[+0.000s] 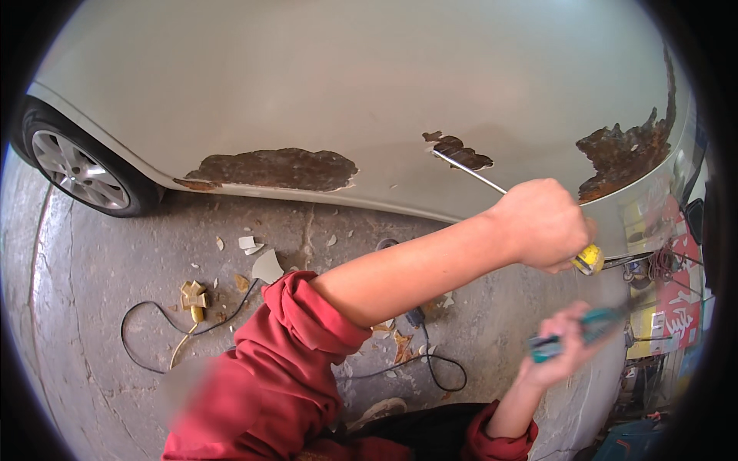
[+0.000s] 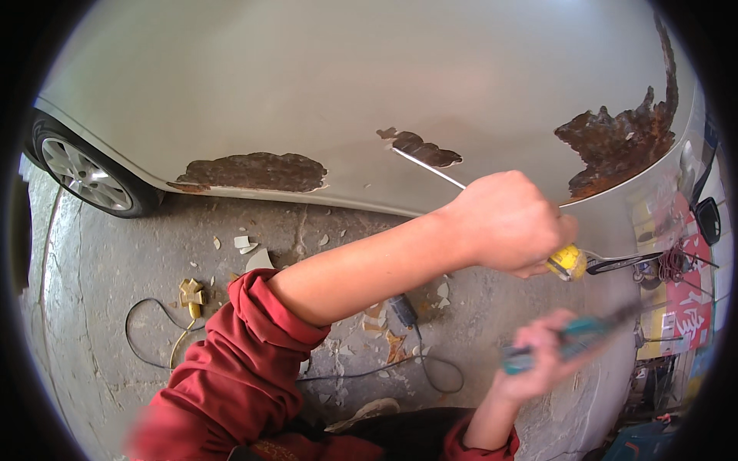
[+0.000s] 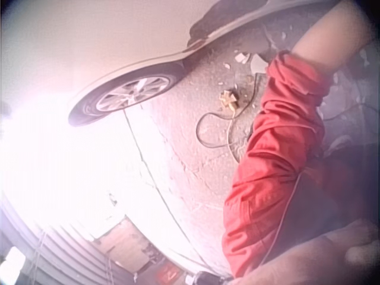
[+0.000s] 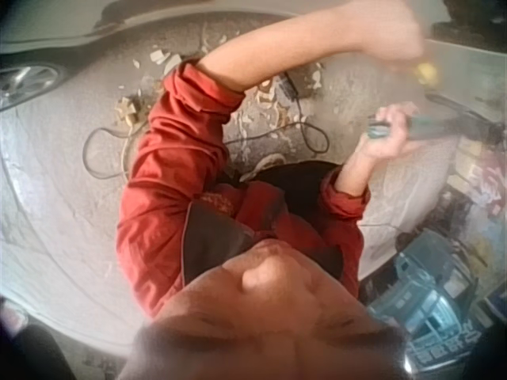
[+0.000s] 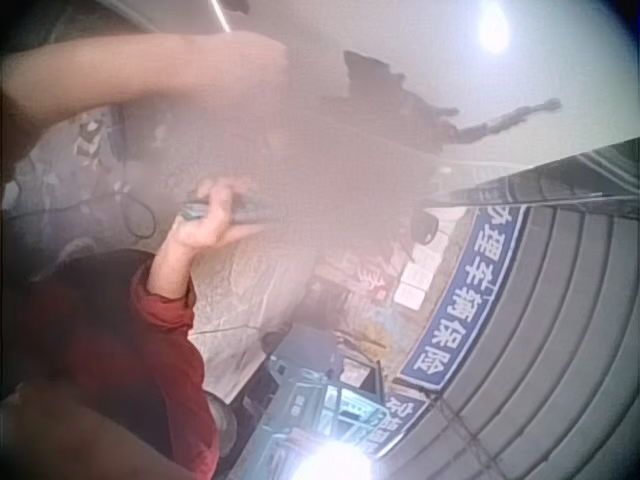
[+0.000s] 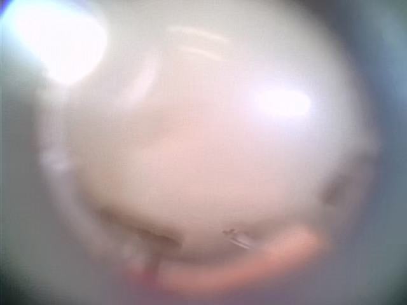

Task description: The person uses a screwdriver and hammer to chip away old paint and rust from the side panel of a white car. They repeatedly tap the screwdriver to loosen material and occasionally wipe the surface with their hand.

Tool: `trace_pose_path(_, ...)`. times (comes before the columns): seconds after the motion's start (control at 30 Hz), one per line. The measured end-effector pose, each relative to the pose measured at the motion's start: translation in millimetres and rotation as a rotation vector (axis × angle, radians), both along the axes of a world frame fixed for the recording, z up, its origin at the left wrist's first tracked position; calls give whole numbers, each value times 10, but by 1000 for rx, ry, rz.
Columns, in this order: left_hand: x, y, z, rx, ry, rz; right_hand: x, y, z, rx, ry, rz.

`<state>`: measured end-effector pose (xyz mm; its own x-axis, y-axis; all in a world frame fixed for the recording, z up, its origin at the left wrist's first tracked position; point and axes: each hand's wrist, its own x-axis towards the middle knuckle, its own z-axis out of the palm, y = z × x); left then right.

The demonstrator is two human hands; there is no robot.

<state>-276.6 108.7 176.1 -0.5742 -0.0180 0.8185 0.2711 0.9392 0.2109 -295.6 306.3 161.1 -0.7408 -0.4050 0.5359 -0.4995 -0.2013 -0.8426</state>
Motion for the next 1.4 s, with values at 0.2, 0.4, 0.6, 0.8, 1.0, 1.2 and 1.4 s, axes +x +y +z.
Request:
trace_pose_path(0.2, -4, -33, -18, -20, -42, 34, -24, 25, -7, 59, -16, -46)
trace_pose_path(0.4, 10, -72, -31, -1, -37, 53, 8, -15, -67, 84, -52, 44)
trace_pose_path(0.6, 97, -125, -81, 18, -9, 31, 9, -8, -121, 80, 17, 47)
trace_pose_path(0.8, 100, 118, 10, -52, -69, -77, -215, 150, -68, -122, -10, -22)
trace_pose_path(1.0, 4, 84, -103, -112, -190, -37, -388, 279, -214, -317, -515, -8)
trace_pose_path(1.2, -140, 51, -347, -172, -399, 34, -88, 338, -577, -6, -820, 419)
trace_pose_path(1.4, -178, 40, -520, -202, -501, 91, -195, 346, -634, -124, -919, 277)
